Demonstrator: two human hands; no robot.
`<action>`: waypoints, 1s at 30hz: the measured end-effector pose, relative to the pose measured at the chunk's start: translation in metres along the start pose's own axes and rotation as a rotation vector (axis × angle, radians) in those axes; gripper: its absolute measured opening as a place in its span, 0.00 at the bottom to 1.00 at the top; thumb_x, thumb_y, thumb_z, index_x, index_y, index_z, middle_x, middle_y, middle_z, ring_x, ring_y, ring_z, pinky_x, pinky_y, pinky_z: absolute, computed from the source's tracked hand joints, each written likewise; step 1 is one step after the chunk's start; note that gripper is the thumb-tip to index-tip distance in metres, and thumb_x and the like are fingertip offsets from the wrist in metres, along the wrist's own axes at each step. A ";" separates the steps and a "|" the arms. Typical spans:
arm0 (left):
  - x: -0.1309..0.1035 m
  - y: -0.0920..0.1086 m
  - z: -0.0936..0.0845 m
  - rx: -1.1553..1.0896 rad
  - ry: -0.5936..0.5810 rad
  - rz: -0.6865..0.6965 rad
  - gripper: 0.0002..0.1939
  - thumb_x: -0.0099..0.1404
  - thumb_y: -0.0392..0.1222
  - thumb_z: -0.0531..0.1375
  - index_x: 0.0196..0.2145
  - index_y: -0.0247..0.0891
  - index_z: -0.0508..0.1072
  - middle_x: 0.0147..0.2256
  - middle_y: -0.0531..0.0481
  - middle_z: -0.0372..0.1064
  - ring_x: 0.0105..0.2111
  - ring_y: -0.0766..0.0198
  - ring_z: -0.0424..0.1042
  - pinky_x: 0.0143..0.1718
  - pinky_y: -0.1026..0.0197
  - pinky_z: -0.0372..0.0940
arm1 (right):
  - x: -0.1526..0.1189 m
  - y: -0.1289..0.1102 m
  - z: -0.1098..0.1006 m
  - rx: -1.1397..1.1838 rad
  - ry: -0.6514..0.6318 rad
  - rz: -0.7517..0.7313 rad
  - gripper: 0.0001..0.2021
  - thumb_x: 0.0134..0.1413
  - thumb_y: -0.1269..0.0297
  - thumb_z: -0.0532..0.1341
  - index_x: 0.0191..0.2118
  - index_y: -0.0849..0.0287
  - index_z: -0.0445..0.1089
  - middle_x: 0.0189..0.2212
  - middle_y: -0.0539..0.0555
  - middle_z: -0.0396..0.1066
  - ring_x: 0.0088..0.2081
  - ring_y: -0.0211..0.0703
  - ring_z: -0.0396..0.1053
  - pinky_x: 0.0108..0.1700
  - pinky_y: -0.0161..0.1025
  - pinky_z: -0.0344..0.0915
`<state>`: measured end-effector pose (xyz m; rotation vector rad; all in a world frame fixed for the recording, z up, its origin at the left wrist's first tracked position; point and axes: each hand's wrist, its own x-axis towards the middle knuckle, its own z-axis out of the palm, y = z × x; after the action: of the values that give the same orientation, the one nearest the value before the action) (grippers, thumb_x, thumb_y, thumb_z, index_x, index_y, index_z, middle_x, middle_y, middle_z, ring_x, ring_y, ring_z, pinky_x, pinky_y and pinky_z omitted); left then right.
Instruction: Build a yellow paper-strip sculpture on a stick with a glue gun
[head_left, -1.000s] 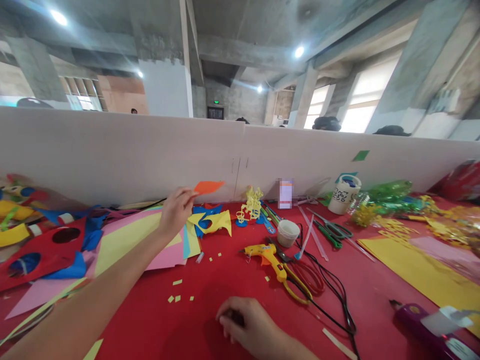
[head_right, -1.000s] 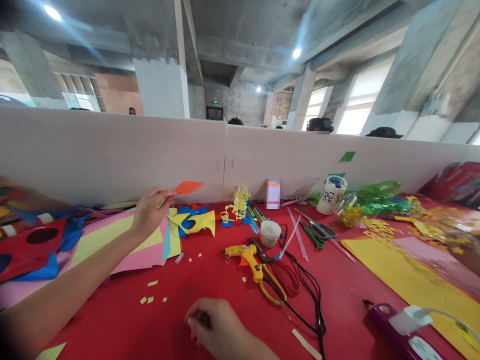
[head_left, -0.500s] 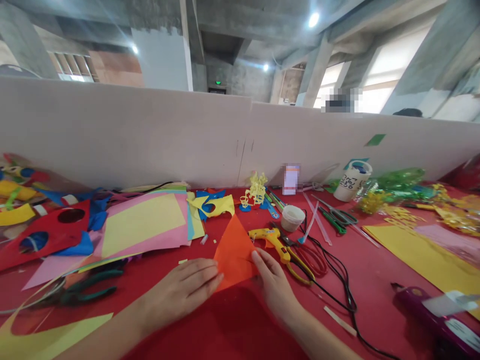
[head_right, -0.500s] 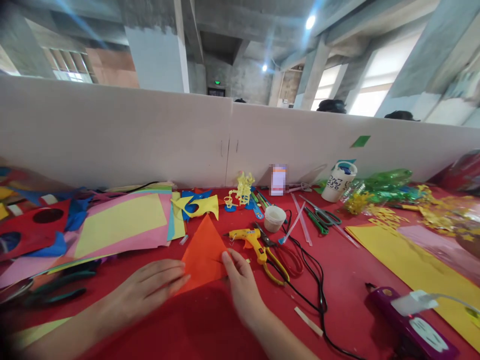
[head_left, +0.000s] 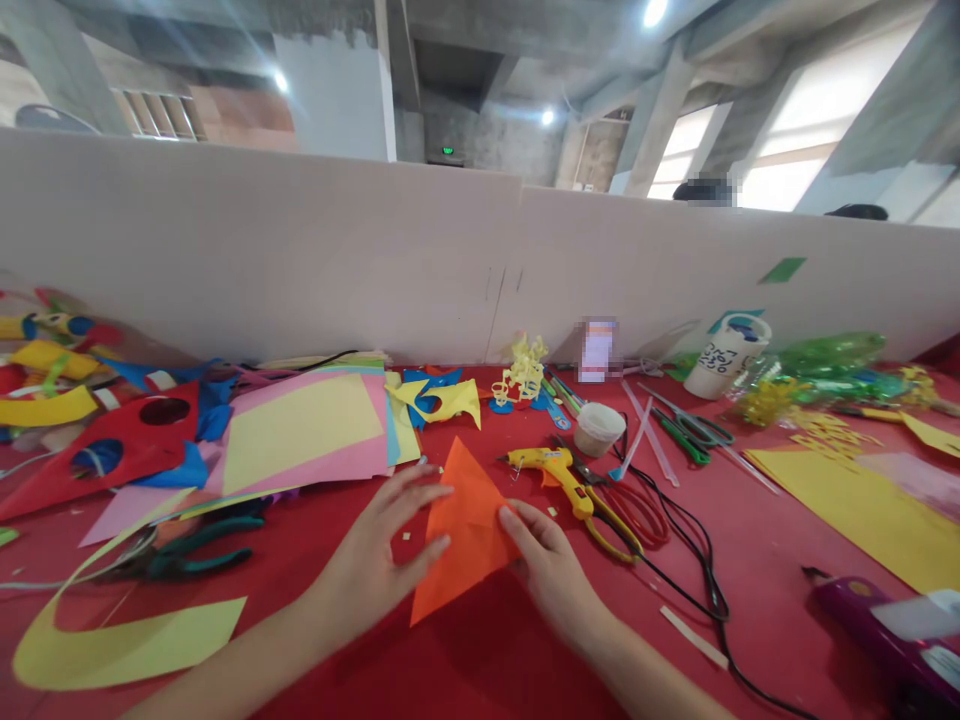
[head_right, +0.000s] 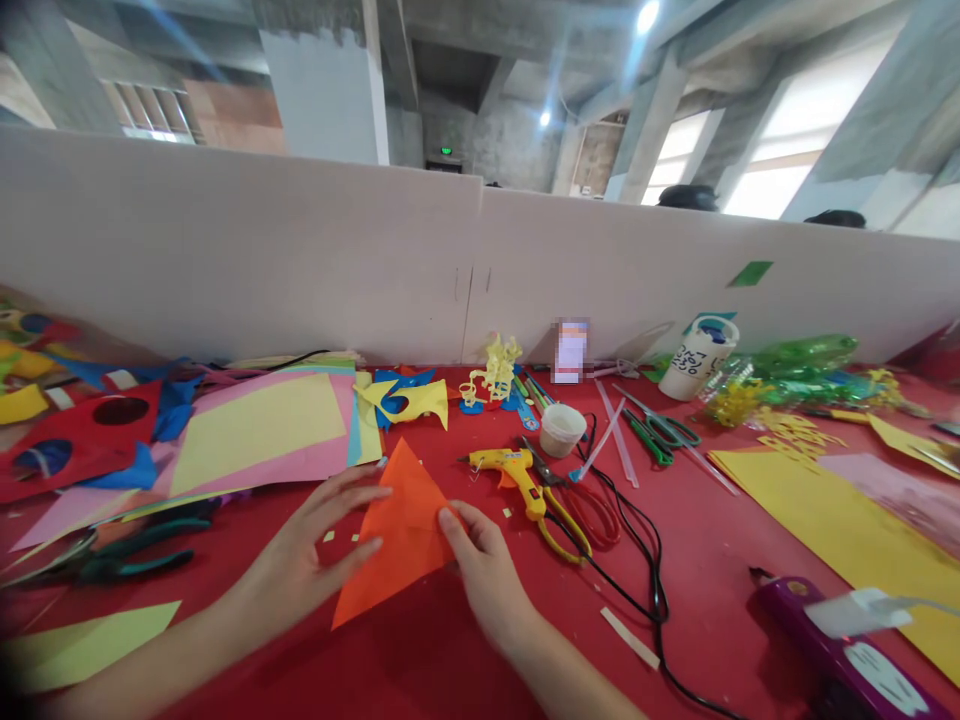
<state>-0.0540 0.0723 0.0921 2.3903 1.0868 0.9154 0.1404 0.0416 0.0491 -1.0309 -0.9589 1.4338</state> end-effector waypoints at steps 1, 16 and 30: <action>0.001 -0.003 0.002 -0.106 -0.001 -0.061 0.14 0.61 0.40 0.54 0.46 0.44 0.67 0.48 0.45 0.67 0.46 0.58 0.69 0.44 0.55 0.69 | -0.001 0.000 0.000 -0.054 -0.028 -0.013 0.18 0.49 0.47 0.58 0.33 0.59 0.69 0.29 0.51 0.71 0.32 0.42 0.69 0.33 0.35 0.65; -0.001 -0.026 0.006 -0.018 -0.288 0.070 0.16 0.60 0.30 0.49 0.37 0.44 0.73 0.36 0.50 0.74 0.37 0.63 0.72 0.39 0.61 0.68 | 0.028 -0.068 -0.089 -1.250 0.662 -0.511 0.15 0.51 0.53 0.55 0.37 0.59 0.65 0.30 0.56 0.67 0.33 0.46 0.66 0.35 0.40 0.61; -0.048 -0.011 0.010 0.255 -0.240 0.209 0.14 0.61 0.38 0.54 0.45 0.42 0.71 0.48 0.43 0.67 0.49 0.54 0.66 0.47 0.52 0.66 | 0.011 -0.086 -0.050 -1.172 0.336 -0.615 0.16 0.47 0.49 0.60 0.29 0.58 0.67 0.30 0.54 0.69 0.29 0.42 0.67 0.33 0.37 0.63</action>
<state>-0.0769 0.0422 0.0595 2.7782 0.9219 0.5564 0.2133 0.0618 0.1143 -1.5212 -1.7035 0.0744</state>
